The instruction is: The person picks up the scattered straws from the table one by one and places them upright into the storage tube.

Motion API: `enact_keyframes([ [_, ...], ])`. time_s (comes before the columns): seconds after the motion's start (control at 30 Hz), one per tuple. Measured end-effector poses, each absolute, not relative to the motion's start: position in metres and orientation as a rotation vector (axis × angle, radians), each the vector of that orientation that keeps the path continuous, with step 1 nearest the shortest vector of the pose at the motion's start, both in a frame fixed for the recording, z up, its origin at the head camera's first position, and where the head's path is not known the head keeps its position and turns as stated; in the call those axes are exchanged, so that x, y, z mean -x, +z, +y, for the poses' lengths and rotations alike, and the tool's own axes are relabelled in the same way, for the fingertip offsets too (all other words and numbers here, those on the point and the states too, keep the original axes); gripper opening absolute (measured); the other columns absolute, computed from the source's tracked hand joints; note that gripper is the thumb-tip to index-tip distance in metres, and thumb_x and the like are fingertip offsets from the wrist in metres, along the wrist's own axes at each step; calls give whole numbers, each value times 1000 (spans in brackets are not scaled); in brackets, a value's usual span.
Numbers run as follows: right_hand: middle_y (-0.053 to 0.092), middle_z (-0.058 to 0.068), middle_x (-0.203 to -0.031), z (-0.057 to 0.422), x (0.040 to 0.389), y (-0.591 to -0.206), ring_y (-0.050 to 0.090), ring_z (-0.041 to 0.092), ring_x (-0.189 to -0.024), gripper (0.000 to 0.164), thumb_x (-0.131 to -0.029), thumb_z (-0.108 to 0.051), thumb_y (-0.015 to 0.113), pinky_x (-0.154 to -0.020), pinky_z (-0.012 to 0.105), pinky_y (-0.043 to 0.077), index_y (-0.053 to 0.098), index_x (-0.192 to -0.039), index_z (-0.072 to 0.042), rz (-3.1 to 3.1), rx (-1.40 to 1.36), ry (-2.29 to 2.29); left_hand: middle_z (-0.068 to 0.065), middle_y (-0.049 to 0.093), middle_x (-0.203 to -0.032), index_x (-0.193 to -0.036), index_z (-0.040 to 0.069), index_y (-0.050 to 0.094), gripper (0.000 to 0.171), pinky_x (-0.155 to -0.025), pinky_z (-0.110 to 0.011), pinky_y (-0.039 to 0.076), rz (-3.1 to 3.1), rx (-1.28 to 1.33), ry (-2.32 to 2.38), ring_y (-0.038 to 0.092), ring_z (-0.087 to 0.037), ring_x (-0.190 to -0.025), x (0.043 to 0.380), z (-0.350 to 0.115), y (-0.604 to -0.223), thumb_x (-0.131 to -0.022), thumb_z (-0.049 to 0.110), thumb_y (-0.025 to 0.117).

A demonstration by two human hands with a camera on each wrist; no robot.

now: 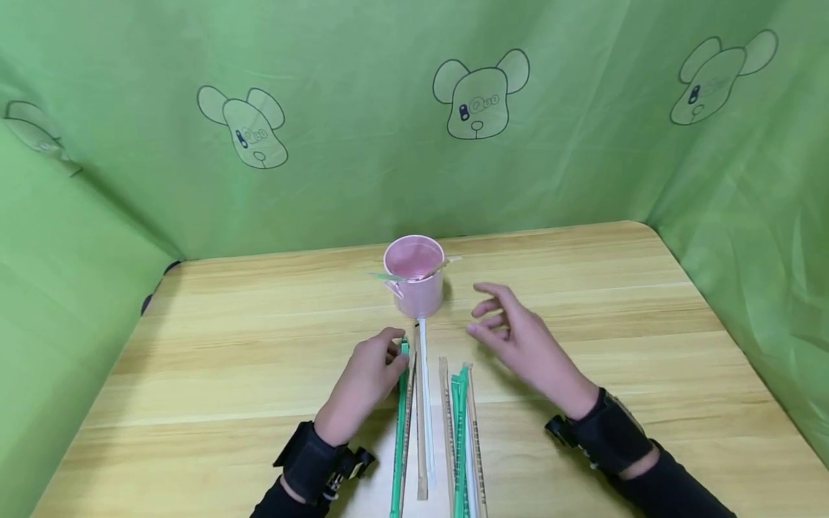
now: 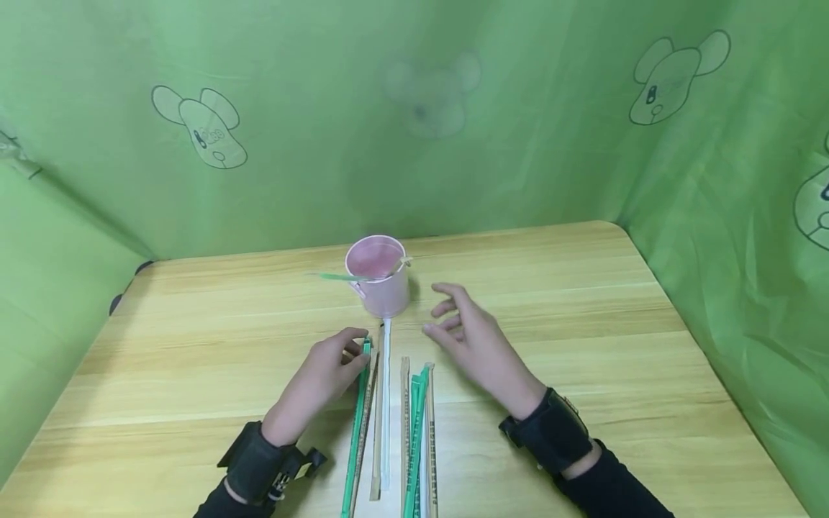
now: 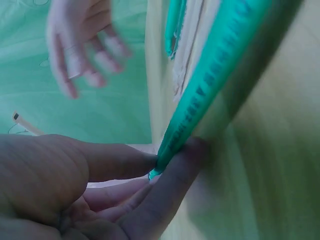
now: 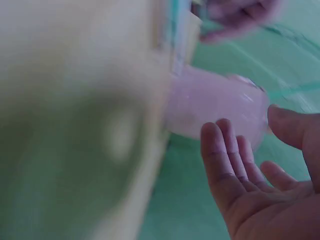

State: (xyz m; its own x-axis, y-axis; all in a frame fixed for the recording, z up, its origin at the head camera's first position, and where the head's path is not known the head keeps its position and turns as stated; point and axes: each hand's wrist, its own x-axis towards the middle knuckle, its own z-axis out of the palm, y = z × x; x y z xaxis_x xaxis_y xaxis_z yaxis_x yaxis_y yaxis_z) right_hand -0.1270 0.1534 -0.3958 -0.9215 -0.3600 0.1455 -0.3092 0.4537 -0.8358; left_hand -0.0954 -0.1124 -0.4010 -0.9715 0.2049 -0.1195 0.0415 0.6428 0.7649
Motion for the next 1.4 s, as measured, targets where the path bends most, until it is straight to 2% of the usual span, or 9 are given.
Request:
enact_keyframes([
  [0.3, 68, 9, -122, 150, 112, -414, 69, 17, -104, 54, -104, -20, 73, -91, 39, 59, 50, -153, -10, 2535, 624, -1359, -14, 71, -109, -146, -2, 57, 42, -65, -33, 56, 2704, -143, 1362, 67, -16, -76, 98, -119, -386, -105, 4, 66],
  [0.5, 67, 9, -119, 145, 110, -416, 68, 15, -102, 50, -103, -18, 73, -89, 35, 59, 55, -149, -7, 2491, 684, -1331, -14, 69, -115, -142, 0, 63, 39, -72, -35, 64, 2681, -145, 1620, 73, -25, -89, 100, -123, -356, -104, 3, 68],
  [0.73, 67, 9, -121, 144, 108, -418, 67, 15, -102, 48, -103, -18, 73, -90, 35, 59, 57, -147, -6, 2501, 708, -1324, -14, 68, -117, -132, -5, 69, 29, -77, -28, 63, 2792, -186, 1848, 74, -28, -96, 102, -136, -328, -103, 0, 69],
  [1.0, 66, 4, -119, 143, 104, -419, 63, 13, -97, 37, -102, -16, 75, -85, 33, 57, 65, -137, -8, 2530, 748, -1261, -16, 63, -111, -119, -11, 72, 19, -83, -33, 62, 2757, -437, 2533, 74, -25, -97, 105, -142, -311, -101, -6, 68],
  [1.23, 58, -5, -94, 144, 102, -420, 55, 12, -82, 27, -101, -21, 77, -73, 28, 49, 70, -126, -12, 2505, 763, -1200, -21, 58, -110, -115, -16, 70, 17, -85, -42, 62, 2620, -559, 3066, 73, -37, -98, 108, -135, -308, -99, -9, 69],
  [1.4, 55, -5, -87, 144, 102, -420, 51, 10, -78, 25, -100, -25, 78, -69, 28, 44, 71, -122, -13, 2474, 794, -1143, -23, 57, -110, -110, -19, 69, 14, -85, -41, 63, 2587, -579, 3238, 73, -37, -96, 112, -133, -308, -98, -12, 68],
])
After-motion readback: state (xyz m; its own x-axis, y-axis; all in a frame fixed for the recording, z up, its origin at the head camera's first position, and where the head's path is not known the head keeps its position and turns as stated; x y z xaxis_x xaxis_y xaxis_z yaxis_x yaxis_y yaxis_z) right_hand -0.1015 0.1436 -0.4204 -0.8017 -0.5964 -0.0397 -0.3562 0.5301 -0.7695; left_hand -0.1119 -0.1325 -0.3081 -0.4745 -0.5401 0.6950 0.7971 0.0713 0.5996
